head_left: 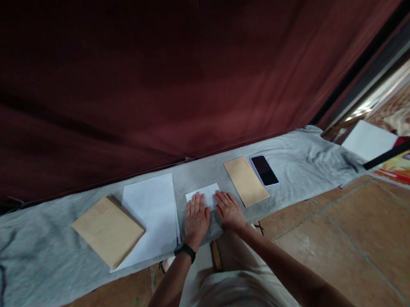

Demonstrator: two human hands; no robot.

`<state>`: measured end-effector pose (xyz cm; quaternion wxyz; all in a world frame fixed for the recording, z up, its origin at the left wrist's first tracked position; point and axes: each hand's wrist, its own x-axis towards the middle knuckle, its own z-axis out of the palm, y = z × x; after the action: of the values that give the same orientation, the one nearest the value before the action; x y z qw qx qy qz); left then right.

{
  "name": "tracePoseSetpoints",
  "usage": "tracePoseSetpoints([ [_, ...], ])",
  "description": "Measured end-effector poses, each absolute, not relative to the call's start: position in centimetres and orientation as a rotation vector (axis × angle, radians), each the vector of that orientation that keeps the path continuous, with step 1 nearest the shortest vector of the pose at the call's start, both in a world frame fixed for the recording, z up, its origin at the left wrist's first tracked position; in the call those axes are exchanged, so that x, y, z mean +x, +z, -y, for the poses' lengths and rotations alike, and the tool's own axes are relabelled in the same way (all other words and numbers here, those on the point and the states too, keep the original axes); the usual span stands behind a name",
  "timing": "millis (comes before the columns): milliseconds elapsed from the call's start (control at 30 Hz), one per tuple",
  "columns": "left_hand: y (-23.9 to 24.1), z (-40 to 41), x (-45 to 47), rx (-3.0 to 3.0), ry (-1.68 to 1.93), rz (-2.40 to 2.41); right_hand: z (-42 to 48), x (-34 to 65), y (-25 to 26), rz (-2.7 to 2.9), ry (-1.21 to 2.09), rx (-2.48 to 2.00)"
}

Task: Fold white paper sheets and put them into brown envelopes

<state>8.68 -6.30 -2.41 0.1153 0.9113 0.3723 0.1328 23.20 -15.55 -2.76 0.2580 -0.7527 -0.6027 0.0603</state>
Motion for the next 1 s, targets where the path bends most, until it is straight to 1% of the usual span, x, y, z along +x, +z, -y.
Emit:
tracePoseSetpoints([
  [200, -1.8, 6.1, 9.4, 2.67, 0.384, -1.078, 17.9, 22.8, -2.6, 1.644, 0.144, -2.045],
  [367, -1.0, 6.1, 12.4, 2.745, 0.313, -0.771, 17.9, 22.7, -2.8, 1.663, 0.07, -2.062],
  [433, -1.0, 5.9, 13.5, 2.774, 0.28, -0.72, 17.8, 22.7, -3.0, 1.674, 0.043, -2.059],
  [733, -1.8, 4.3, 13.6, 2.864, 0.284, -0.76, 17.7, 22.4, -2.9, 1.655, 0.002, -2.074],
  [1000, -2.1, 4.3, 10.0, 2.864, 0.302, -1.011, 17.9, 22.5, -2.6, 1.664, -0.02, -2.056],
])
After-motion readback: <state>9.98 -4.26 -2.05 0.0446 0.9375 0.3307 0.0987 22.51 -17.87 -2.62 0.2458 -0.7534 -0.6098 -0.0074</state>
